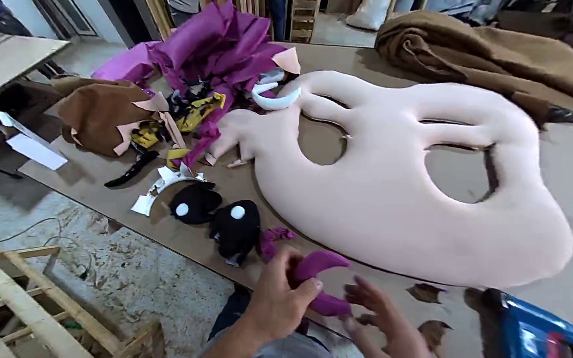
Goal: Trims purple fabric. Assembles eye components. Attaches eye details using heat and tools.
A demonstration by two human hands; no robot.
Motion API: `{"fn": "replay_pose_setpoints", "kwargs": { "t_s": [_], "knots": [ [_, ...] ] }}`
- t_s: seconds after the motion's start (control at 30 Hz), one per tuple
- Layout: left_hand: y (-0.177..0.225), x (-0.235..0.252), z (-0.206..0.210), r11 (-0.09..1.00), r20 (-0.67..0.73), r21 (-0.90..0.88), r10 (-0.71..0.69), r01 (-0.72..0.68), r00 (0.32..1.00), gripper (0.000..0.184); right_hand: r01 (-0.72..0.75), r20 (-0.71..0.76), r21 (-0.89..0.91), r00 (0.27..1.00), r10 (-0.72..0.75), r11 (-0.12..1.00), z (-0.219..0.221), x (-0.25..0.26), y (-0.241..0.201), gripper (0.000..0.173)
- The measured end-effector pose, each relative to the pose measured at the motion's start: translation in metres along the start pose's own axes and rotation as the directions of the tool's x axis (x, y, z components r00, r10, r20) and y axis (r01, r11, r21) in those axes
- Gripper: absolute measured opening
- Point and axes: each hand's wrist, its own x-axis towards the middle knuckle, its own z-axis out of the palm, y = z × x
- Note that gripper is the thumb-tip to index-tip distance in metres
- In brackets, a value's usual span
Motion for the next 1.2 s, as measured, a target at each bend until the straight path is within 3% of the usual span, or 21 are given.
{"fn": "replay_pose_setpoints", "kwargs": {
  "t_s": [0.07,0.13,0.2,0.27,0.33,0.4,0.53,0.57,0.63,0.7,0.73,0.77,0.83,0.9,0.97,1.03,1.07,1.13,1.2],
  "knots": [
    [-0.010,-0.008,-0.062,0.999,-0.135,-0.030,0.041,-0.045,0.990,0.036,0.014,0.006,-0.105,1.000,-0.014,0.994,0.051,0.029,0.000,0.054],
    [-0.030,-0.019,-0.143,0.996,-0.287,-0.084,-0.010,-0.015,0.958,0.036,0.152,-0.025,-0.381,0.984,-0.174,0.912,0.090,0.064,0.007,0.041],
    [-0.054,-0.020,-0.219,0.984,-0.404,-0.167,-0.128,0.065,0.906,0.034,0.285,0.067,-0.623,0.947,-0.314,0.729,0.120,0.100,0.019,0.050],
    [-0.073,-0.015,-0.270,0.975,-0.512,-0.201,-0.191,0.099,0.838,0.029,0.310,0.202,-0.747,0.949,-0.244,0.588,0.131,0.120,0.042,0.069],
    [-0.078,-0.003,-0.294,0.968,-0.558,-0.237,-0.203,0.080,0.804,0.028,0.315,0.249,-0.792,0.949,-0.194,0.523,0.121,0.120,0.059,0.061],
    [-0.077,0.013,-0.294,0.947,-0.529,-0.314,-0.238,0.073,0.814,0.029,0.310,0.269,-0.813,0.951,-0.155,0.492,0.099,0.107,0.063,0.055],
    [-0.070,0.029,-0.266,0.833,-0.278,-0.522,-0.373,0.187,0.885,0.039,0.160,0.150,-0.902,0.987,-0.056,0.401,0.094,0.086,0.020,0.052],
    [-0.068,0.031,-0.254,0.808,-0.219,-0.552,-0.380,0.207,0.899,0.043,0.115,0.102,-0.896,0.993,-0.052,0.430,0.103,0.091,0.001,0.050],
    [-0.062,0.032,-0.227,0.734,-0.118,-0.644,-0.374,0.216,0.920,0.044,0.027,0.023,-0.725,1.000,-0.015,0.688,0.133,0.104,-0.038,0.049],
    [-0.053,0.032,-0.194,0.630,-0.058,-0.749,-0.369,0.204,0.928,0.040,-0.115,0.061,-0.228,0.989,0.132,0.967,0.168,0.120,-0.058,0.055],
    [-0.051,0.032,-0.178,0.615,-0.040,-0.764,-0.342,0.192,0.939,0.042,-0.189,0.119,0.044,0.976,0.182,0.981,0.183,0.127,-0.060,0.055],
    [-0.051,0.030,-0.163,0.646,-0.031,-0.743,-0.296,0.176,0.955,0.044,-0.232,0.148,0.247,0.969,0.200,0.941,0.194,0.132,-0.060,0.050],
    [-0.050,0.025,-0.144,0.777,-0.020,-0.616,-0.179,0.129,0.984,0.045,-0.243,0.112,0.465,0.970,0.216,0.851,0.201,0.133,-0.060,0.038],
    [-0.043,0.031,-0.150,0.926,0.019,-0.377,-0.005,0.012,1.000,0.044,-0.199,0.046,0.534,0.977,0.207,0.822,0.182,0.127,-0.058,0.033],
    [-0.032,0.060,-0.171,0.991,0.096,-0.024,0.134,-0.132,0.986,0.035,-0.159,-0.011,0.473,0.982,0.186,0.867,0.148,0.118,-0.049,0.039],
    [-0.023,0.102,-0.185,0.854,0.289,0.434,0.171,-0.288,0.942,0.045,-0.172,-0.033,0.315,0.981,0.192,0.933,0.117,0.108,-0.029,0.051],
    [-0.022,0.123,-0.184,0.728,0.417,0.592,0.090,-0.345,0.905,0.059,-0.202,-0.040,0.240,0.975,0.218,0.949,0.108,0.101,-0.020,0.055],
    [-0.027,0.156,-0.173,0.518,0.598,0.728,-0.162,-0.449,0.785,0.086,-0.253,-0.066,0.164,0.962,0.266,0.953,0.099,0.089,-0.010,0.058],
    [-0.035,0.172,-0.162,0.337,0.676,0.735,-0.298,-0.588,0.674,0.101,-0.254,-0.121,0.164,0.954,0.275,0.953,0.099,0.077,-0.008,0.054]
  ]
}}
